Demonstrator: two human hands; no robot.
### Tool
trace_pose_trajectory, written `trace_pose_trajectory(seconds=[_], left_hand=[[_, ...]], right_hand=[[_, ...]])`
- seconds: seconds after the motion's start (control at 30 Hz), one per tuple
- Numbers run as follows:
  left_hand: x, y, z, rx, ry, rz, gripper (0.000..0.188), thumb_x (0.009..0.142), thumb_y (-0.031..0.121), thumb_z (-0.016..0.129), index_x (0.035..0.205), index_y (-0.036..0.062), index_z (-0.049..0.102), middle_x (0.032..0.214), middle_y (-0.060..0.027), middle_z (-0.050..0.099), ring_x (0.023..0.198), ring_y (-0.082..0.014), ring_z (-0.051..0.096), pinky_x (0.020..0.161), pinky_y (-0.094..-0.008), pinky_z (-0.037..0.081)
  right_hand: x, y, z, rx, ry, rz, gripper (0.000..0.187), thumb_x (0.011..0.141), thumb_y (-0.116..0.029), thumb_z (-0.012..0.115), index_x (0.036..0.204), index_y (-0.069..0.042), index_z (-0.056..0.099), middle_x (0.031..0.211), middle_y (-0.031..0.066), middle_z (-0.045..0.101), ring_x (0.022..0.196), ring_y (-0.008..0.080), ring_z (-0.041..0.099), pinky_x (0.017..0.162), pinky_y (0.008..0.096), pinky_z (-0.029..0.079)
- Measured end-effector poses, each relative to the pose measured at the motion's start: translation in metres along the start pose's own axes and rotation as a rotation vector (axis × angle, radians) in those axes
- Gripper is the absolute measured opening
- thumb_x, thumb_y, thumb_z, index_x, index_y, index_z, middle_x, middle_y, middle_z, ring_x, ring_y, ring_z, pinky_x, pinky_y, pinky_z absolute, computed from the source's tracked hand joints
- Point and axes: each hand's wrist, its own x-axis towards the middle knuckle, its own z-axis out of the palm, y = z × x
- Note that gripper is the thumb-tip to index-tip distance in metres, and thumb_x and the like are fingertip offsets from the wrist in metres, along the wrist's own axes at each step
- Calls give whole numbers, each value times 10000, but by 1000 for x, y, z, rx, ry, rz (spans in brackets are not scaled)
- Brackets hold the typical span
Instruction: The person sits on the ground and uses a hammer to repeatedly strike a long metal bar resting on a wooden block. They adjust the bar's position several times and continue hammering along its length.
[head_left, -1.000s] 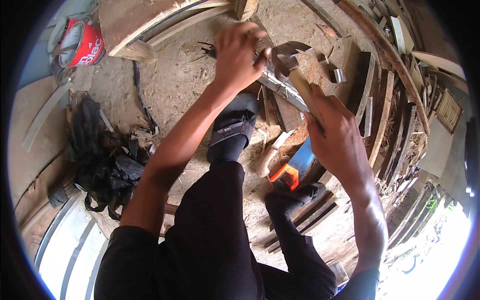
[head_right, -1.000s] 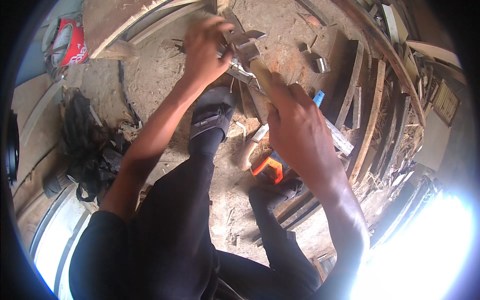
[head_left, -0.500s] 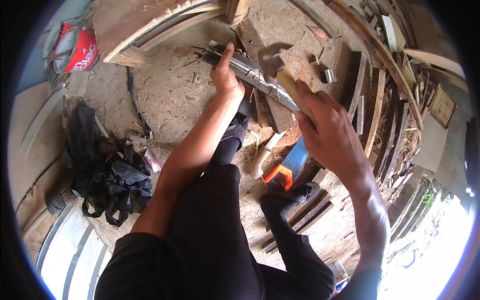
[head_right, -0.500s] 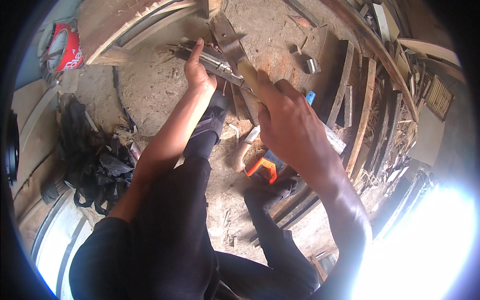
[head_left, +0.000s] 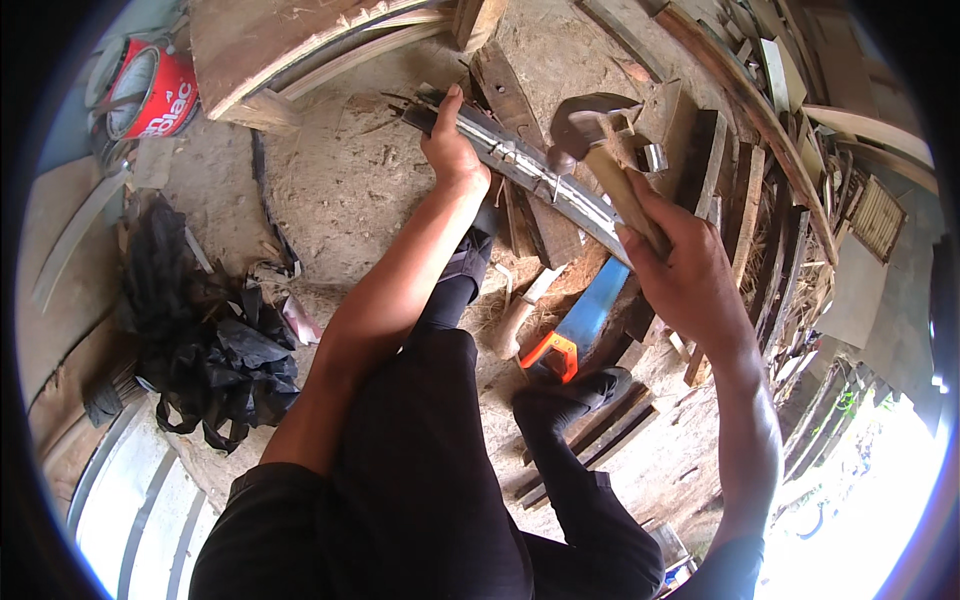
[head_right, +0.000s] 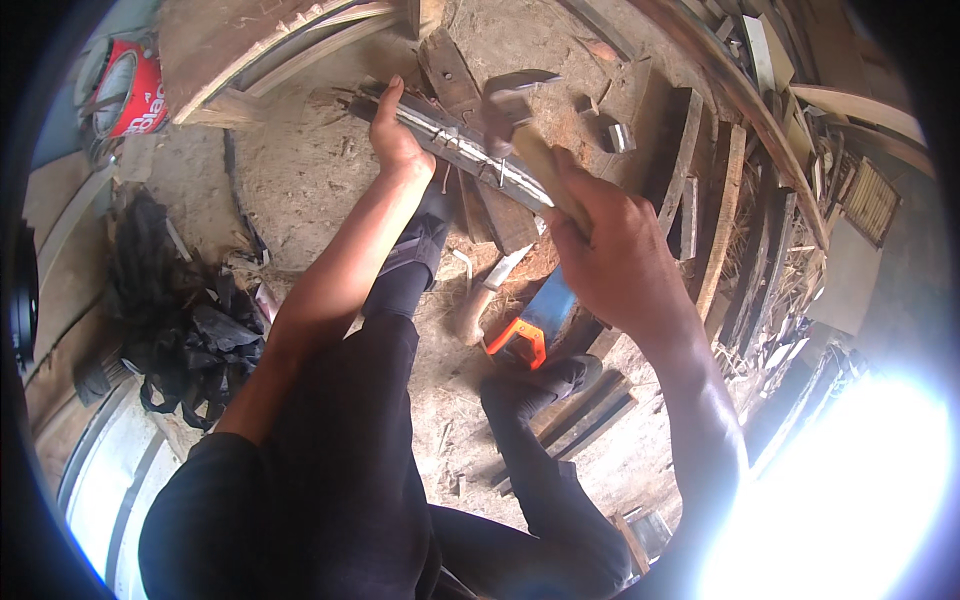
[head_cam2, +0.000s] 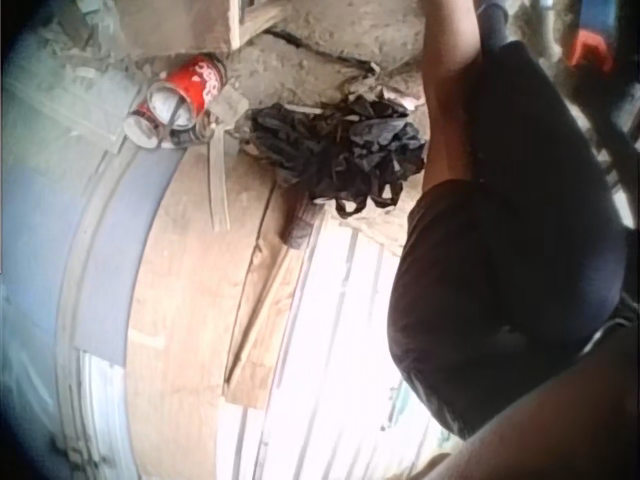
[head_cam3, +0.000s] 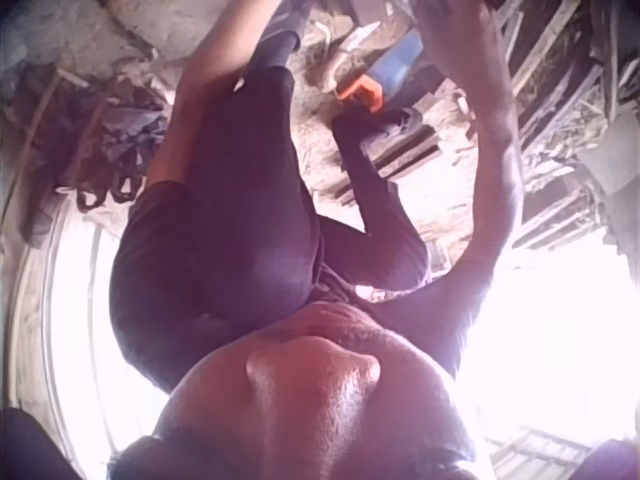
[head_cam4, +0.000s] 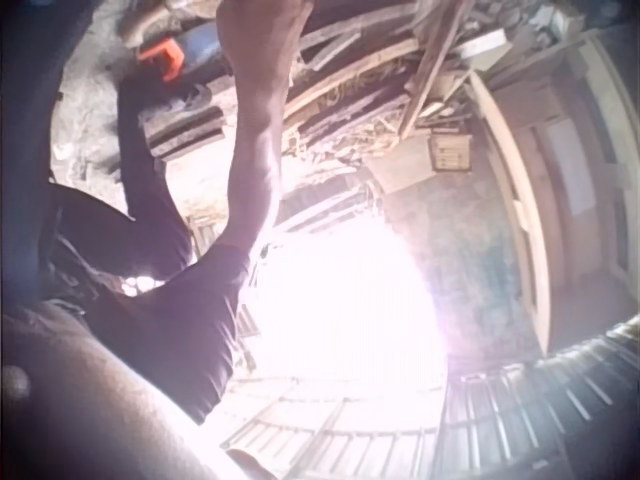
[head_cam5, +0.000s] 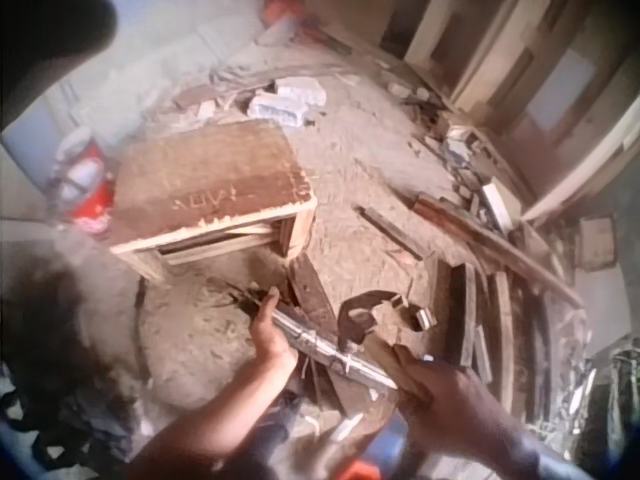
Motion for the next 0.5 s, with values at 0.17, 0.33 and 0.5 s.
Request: trace_pose_trajectory(seconds=[0.17,0.33,0.5], left_hand=[[-1,-2,4,-18,-5,-17,259,917,285,766,998,69,648,829,-70,676,705,-242,687,671,-419,596],[1,-1,2,-26,7,11,250,918,285,765,979,75,645,833,-63,675,717,-239,692,677,-419,596],[3,-2,4,-38,24,17,240,918,287,763,977,80,658,839,-54,682,714,-233,690,680,-407,588]], right_hand=[[6,16,12,-30,28,258,489,964,-141,636,1417,27,567,933,317,694,935,409,746,813,427,549],[1,22,24,28,49,160,479,958,-151,640,1403,15,580,906,304,692,917,448,722,800,438,544],[8,9,11,-66,-32,96,448,953,-134,663,1363,33,598,978,289,695,896,399,682,782,430,541]])
